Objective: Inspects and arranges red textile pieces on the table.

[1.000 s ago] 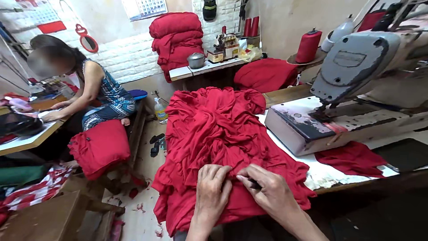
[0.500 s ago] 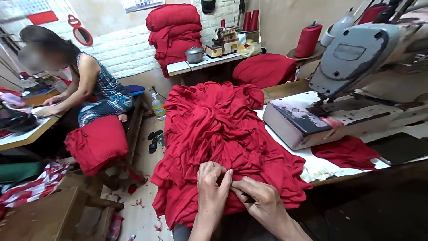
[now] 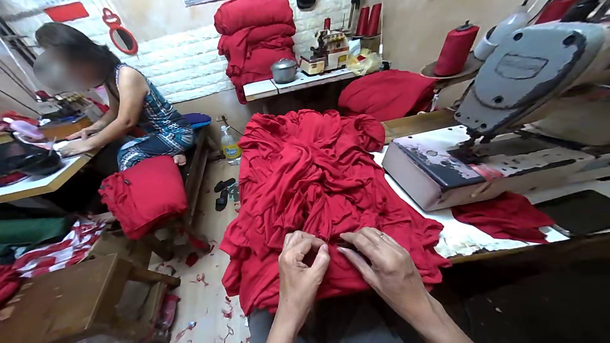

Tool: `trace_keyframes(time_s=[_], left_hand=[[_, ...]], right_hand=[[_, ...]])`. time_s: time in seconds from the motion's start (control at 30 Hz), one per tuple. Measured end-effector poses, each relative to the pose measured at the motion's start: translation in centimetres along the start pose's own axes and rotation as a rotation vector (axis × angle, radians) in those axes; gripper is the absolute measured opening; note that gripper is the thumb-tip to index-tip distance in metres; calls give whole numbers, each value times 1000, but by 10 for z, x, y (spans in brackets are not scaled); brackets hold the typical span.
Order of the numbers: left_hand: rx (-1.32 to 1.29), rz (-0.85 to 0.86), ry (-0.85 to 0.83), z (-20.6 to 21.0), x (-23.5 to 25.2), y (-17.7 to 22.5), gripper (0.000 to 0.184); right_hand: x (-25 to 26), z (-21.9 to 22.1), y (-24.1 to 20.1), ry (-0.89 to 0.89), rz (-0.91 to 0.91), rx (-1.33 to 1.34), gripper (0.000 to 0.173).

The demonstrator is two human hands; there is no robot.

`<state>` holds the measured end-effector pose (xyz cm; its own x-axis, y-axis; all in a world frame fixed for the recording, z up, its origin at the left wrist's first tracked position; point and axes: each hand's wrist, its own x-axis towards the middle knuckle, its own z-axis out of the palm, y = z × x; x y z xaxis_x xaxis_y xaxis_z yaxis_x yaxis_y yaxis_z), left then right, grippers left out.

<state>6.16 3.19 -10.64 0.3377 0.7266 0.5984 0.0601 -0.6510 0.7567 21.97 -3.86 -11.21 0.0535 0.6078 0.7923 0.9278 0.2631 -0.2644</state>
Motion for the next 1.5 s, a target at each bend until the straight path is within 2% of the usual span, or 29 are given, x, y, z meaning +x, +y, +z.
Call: trace_keyframes(time_s=[0.33,0.5,0.57,0.67,0.8,0.9,1.0,1.17,1.37,1.5], left_hand=[[-19,-16,30,3,-1,-3,10],[33,-4,17,4,-2,-3,11],[93,49,15,4,-3,-4,11],[265,221,6,2,-10,-2,14],[468,493,-26,-9,-36,-12,13],[422,510,-47,-16,-50,-25,10],[328,444,-29,-19,-46,-15,9],[202,416,25,-11,-31,7,9],[141,409,23,1,-22,15,9],[147,419,20,3,-21,14,9]], right_hand=[[6,14,-1,68,-115,-30,18],[4,14,0,60,-100,-6,20],[2,11,1,60,-78,42,21],[-3,-1,7,99,17,130,20],[-12,-28,27,199,279,177,26],[-24,-44,49,205,460,114,30],[-30,-52,59,166,512,52,32],[-20,-45,28,153,445,15,39],[-4,-18,8,106,41,-79,26],[6,-3,1,71,-62,-75,23]])
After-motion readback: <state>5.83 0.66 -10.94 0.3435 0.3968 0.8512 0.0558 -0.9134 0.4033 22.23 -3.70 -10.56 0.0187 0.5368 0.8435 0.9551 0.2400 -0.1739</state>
